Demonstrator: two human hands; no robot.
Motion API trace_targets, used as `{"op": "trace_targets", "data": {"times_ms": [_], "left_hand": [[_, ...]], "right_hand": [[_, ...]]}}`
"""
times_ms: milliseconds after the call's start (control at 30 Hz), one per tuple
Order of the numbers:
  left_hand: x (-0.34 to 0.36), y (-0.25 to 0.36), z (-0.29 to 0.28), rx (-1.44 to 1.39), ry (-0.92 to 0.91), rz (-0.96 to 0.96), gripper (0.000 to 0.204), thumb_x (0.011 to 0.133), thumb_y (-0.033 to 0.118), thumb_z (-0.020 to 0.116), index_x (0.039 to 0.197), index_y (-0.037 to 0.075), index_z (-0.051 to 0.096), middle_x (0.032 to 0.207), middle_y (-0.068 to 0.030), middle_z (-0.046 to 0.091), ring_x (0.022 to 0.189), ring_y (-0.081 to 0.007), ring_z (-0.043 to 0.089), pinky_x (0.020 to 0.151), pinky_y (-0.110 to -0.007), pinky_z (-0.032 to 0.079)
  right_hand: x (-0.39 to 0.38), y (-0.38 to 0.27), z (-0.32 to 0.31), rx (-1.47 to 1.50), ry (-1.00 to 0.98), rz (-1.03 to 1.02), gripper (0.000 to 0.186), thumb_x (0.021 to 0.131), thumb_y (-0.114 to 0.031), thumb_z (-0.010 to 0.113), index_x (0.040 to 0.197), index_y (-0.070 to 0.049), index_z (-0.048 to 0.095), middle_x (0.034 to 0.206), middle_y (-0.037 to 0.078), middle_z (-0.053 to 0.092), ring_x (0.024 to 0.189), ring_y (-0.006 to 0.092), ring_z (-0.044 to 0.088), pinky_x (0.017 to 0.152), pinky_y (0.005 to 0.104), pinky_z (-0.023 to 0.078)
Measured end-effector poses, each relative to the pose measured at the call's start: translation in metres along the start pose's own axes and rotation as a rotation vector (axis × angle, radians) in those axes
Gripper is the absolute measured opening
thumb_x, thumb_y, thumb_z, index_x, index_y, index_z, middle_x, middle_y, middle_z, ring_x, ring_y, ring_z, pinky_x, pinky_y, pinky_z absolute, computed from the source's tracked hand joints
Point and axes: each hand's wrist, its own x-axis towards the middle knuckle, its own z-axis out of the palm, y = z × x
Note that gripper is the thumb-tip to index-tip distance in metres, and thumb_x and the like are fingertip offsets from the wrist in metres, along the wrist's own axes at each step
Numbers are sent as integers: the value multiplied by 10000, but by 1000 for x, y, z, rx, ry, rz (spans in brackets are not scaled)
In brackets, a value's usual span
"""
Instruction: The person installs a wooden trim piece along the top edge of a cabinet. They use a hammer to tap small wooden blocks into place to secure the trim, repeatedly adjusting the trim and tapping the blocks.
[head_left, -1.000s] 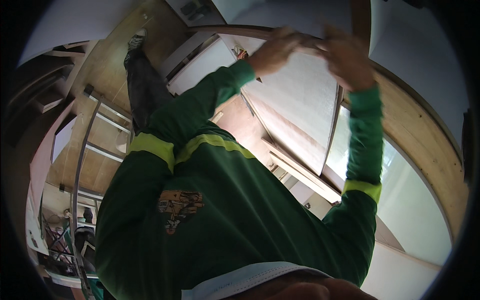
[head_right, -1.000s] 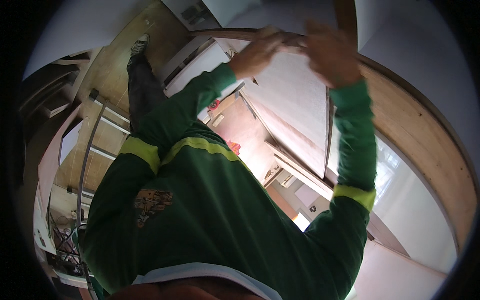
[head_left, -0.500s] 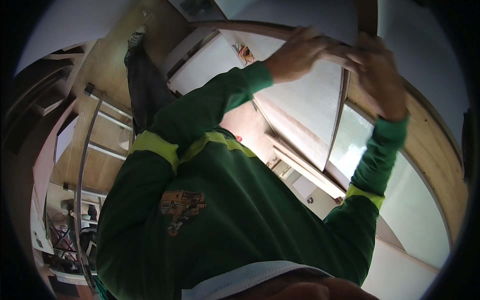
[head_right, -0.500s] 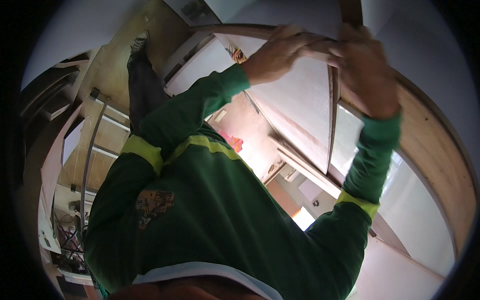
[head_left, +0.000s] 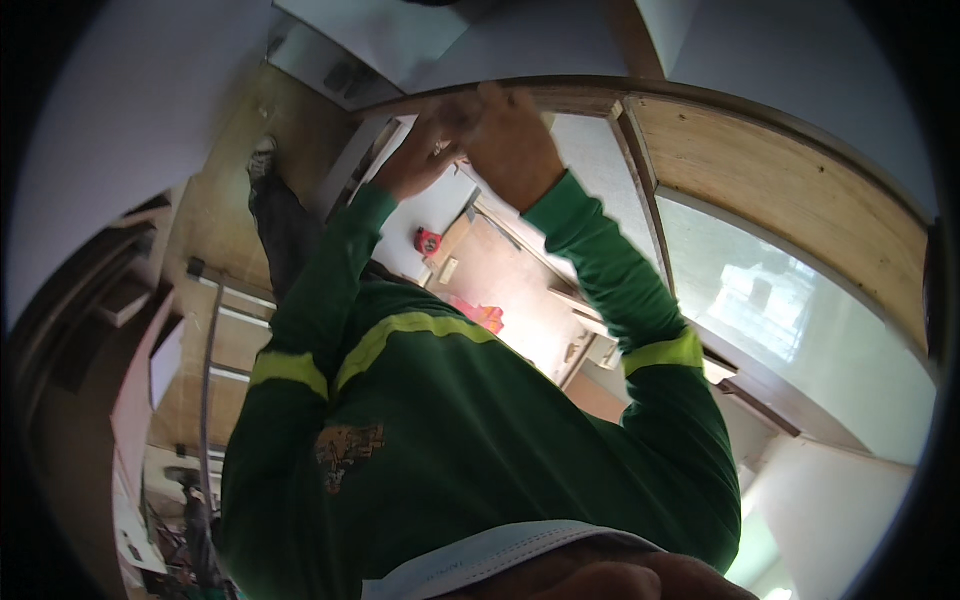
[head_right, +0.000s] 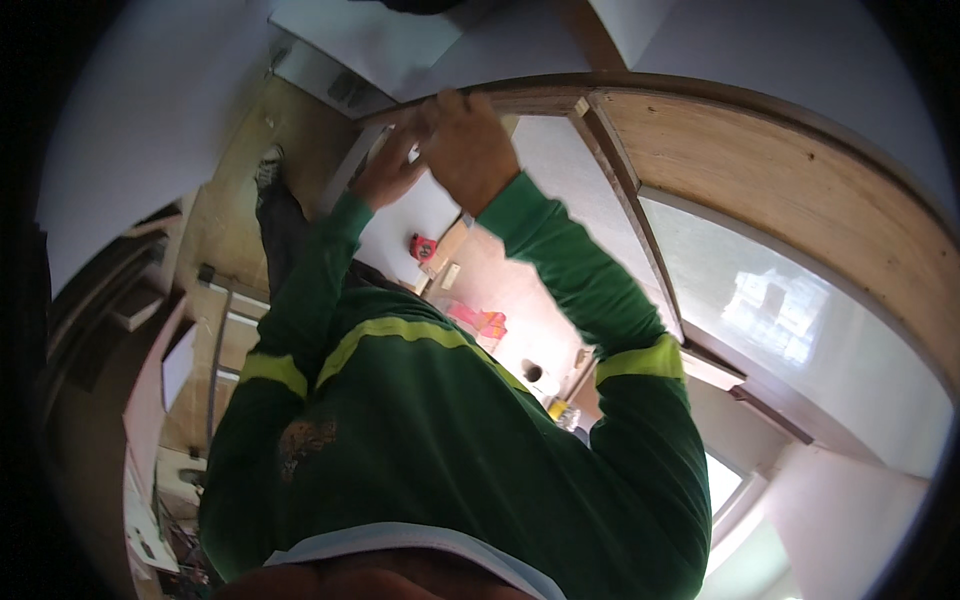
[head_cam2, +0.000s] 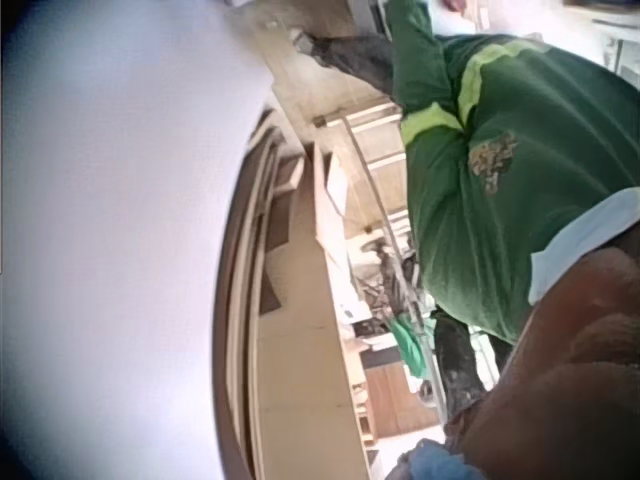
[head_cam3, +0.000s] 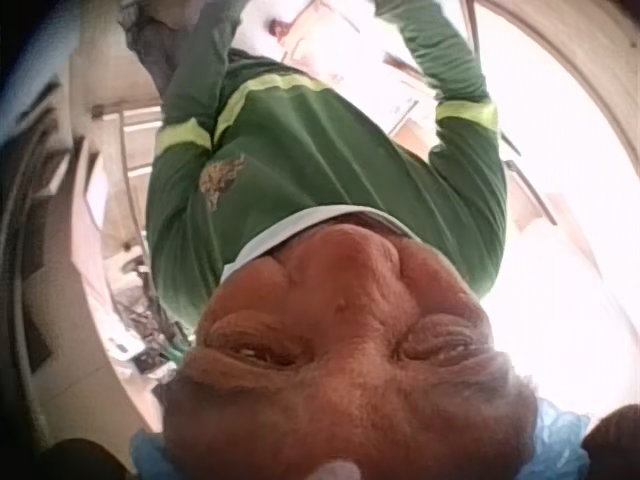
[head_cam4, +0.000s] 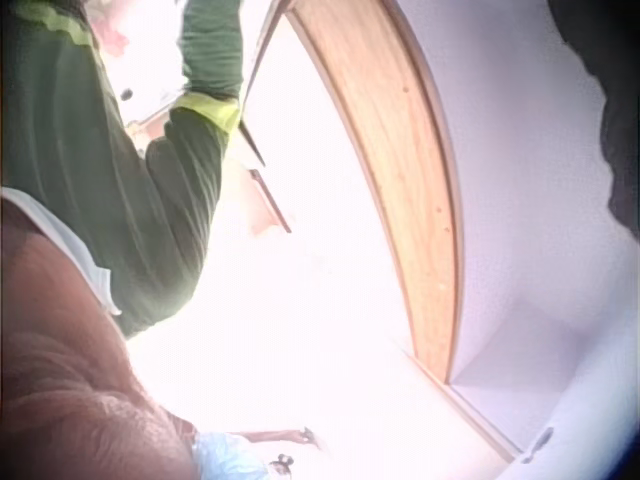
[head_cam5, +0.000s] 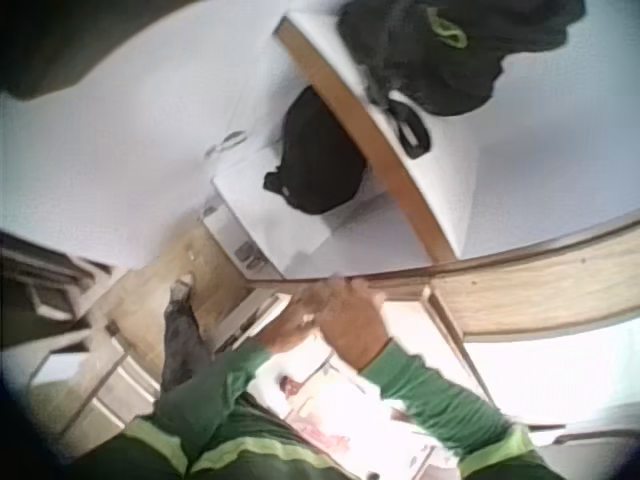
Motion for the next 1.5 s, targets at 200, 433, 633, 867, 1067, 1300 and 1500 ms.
{"op": "trace_targets", "data": {"times_ms": [200,433,633,867,1067,1300,1500], "left_hand": [[-53,58,-28,139,-278,-47,477,1015,166,724,1442,26,563,1387,-190,541,1288,-403,526,1117,-474,449],[-15,127,-30,225,-832,-108,547,1033,187,729,1497,2,507,1338,-236,561,1299,-390,543,1121,-480,443],[91,202,-6,344,-448,212,753,1130,316,605,1706,5,233,1564,-236,435,1480,-369,411,1248,-458,348],[102,181,18,313,-655,171,861,1143,362,562,1707,-53,62,1679,-321,195,1586,-441,177,1300,-531,199],[103,168,-3,393,-756,65,917,1115,377,615,1699,-71,67,1681,-334,188,1551,-448,194,1289,-547,196],[116,161,9,344,-720,159,1006,1078,388,679,1687,-103,47,1637,-339,214,1514,-453,236,1280,-544,216],[105,159,1,468,-748,128,1043,1063,412,695,1687,-107,40,1637,-344,193,1517,-450,237,1277,-548,230]], "right_hand": [[-68,-39,-18,408,-60,338,306,912,-192,740,1200,-90,756,1109,108,662,1144,300,628,835,503,525],[-173,-87,11,1304,-183,806,565,926,-330,823,1337,30,678,1169,256,736,1049,407,743,939,469,589],[-189,-183,39,1582,199,1425,625,956,-356,813,1382,74,656,1028,213,779,900,285,769,828,407,599],[-139,-252,45,1812,514,1732,649,966,-411,812,1372,76,674,919,153,771,744,179,717,729,357,585],[-101,-277,44,1870,771,1856,686,965,-402,821,1388,112,655,908,148,763,716,158,701,683,335,570],[-101,-279,52,1840,832,1939,676,969,-369,830,1408,110,645,915,138,760,735,152,718,682,320,576],[-118,-265,48,1790,805,1917,637,974,-371,824,1398,78,666,884,106,739,718,141,688,680,318,566]]}}
